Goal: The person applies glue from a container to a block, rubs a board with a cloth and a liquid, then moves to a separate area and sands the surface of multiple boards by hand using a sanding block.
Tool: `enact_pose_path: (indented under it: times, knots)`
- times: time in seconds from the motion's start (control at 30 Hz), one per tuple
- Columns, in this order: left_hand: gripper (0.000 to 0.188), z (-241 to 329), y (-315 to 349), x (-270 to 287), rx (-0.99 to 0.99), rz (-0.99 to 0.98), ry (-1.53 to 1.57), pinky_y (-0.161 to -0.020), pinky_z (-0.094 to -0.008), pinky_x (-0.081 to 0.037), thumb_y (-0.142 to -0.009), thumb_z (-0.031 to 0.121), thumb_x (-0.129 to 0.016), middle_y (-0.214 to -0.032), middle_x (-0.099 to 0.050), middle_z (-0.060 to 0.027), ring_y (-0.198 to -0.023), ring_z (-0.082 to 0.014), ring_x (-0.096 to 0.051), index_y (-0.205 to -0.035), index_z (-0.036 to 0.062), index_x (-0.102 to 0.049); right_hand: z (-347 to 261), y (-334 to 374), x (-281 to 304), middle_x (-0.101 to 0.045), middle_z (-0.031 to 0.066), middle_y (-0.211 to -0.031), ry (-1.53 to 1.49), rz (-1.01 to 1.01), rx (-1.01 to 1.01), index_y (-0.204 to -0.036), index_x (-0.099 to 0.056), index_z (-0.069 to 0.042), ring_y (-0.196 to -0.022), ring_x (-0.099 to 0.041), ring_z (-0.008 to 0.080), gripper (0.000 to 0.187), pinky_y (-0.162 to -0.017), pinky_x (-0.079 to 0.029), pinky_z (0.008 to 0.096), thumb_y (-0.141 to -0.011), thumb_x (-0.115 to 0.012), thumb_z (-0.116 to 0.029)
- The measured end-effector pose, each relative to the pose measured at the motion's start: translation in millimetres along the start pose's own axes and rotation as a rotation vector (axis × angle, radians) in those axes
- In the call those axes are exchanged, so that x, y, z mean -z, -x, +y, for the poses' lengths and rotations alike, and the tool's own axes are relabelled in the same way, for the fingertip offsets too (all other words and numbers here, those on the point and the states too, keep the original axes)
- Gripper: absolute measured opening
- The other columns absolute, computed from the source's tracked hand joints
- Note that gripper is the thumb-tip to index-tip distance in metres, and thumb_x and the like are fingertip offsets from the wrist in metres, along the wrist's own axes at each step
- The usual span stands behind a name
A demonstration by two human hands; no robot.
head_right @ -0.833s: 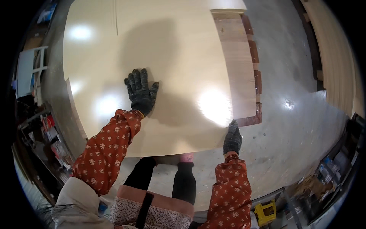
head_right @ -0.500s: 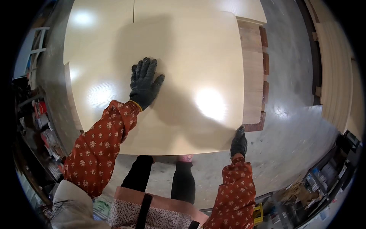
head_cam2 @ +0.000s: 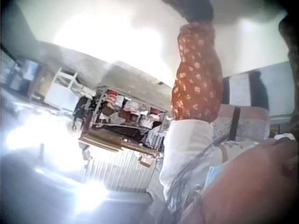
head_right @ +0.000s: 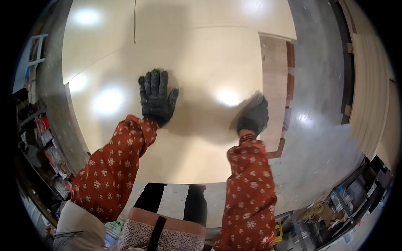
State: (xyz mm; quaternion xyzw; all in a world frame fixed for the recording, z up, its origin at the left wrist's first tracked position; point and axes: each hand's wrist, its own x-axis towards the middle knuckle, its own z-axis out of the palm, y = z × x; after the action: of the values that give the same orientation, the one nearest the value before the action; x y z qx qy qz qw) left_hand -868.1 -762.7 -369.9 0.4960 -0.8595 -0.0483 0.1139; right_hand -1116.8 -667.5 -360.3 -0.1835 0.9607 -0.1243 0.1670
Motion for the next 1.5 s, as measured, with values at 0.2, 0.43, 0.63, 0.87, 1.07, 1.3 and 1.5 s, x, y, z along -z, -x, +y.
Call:
enact_pose_path:
  times: [0.2,0.43,0.63,0.87,1.07,1.3,1.5]
  knots:
    - [0.064,-8.2,7.3,14.7,0.014,-0.082,0.014,-0.106,-0.0579,-0.020,-0.081,0.030,-0.060,-0.135,-0.037,-0.0256,-0.127,-0.0442,-0.031,-0.131,-0.0039,-0.039,-4.1,17.4,-16.5,-0.060,0.0157,-0.110,0.040,0.053,-0.005,-0.112,-0.056,-0.010,-0.101,-0.054,0.0381,0.051,-0.086,-0.043,0.0493,-0.094,-0.027,-0.048]
    - [0.067,-6.2,14.7,18.9,-0.009,-0.140,0.060,-0.104,-0.0617,-0.020,-0.078,0.030,-0.064,-0.135,-0.034,-0.0293,-0.126,-0.0481,-0.030,-0.129,-0.0067,-0.039,-4.5,22.7,-9.1,-0.059,0.0159,-0.108,0.115,0.065,-0.081,-0.107,-0.057,-0.008,-0.103,-0.052,0.0369,0.048,-0.088,-0.040,0.0470,-0.095,-0.026,-0.042]
    - [0.062,-8.6,17.1,24.0,0.006,-0.164,0.023,-0.101,-0.0640,-0.024,-0.079,0.036,-0.062,-0.130,-0.040,-0.0290,-0.121,-0.0492,-0.036,-0.122,-0.0059,-0.046,-12.9,29.2,-5.3,-0.057,0.0177,-0.112,0.229,-0.020,-0.088,-0.112,-0.055,-0.006,-0.106,-0.050,0.0374,0.050,-0.091,-0.038,0.0472,-0.096,-0.025,-0.042]
    - [0.060,-12.3,19.1,21.4,-0.019,-0.109,0.025,-0.100,-0.0637,-0.026,-0.078,0.036,-0.062,-0.125,-0.045,-0.0284,-0.117,-0.0484,-0.040,-0.120,-0.0054,-0.048,-16.3,31.3,-3.2,-0.057,0.0196,-0.112,0.135,-0.020,-0.089,-0.114,-0.054,-0.004,-0.105,-0.051,0.0392,0.052,-0.090,-0.039,0.0487,-0.095,-0.026,-0.043]
    - [0.066,-6.2,22.8,20.7,0.001,-0.158,0.068,-0.103,-0.0632,-0.020,-0.082,0.033,-0.059,-0.135,-0.033,-0.0306,-0.127,-0.0491,-0.029,-0.130,-0.0070,-0.038,3.9,26.5,-6.0,-0.058,0.0199,-0.108,0.200,-0.034,-0.057,-0.111,-0.055,-0.004,-0.103,-0.051,0.0394,0.049,-0.089,-0.039,0.0504,-0.093,-0.029,-0.041]
    - [0.066,-9.9,21.0,18.9,-0.013,-0.134,0.067,-0.104,-0.0623,-0.019,-0.082,0.031,-0.059,-0.136,-0.033,-0.0302,-0.128,-0.0487,-0.027,-0.131,-0.0064,-0.037,-9.5,30.1,-6.7,-0.058,0.0173,-0.107,0.121,0.016,-0.026,-0.105,-0.056,-0.006,-0.101,-0.051,0.0380,0.045,-0.086,-0.039,0.0472,-0.096,-0.026,-0.039]
    - [0.065,-16.1,17.2,15.2,-0.011,-0.087,0.044,-0.106,-0.0595,-0.016,-0.083,0.029,-0.060,-0.138,-0.032,-0.0265,-0.130,-0.0447,-0.026,-0.133,-0.0027,-0.035,-7.2,26.1,-16.0,-0.059,0.0168,-0.107,0.052,0.057,0.026,-0.107,-0.056,-0.010,-0.101,-0.052,0.0375,0.049,-0.087,-0.041,0.0479,-0.094,-0.025,-0.045]
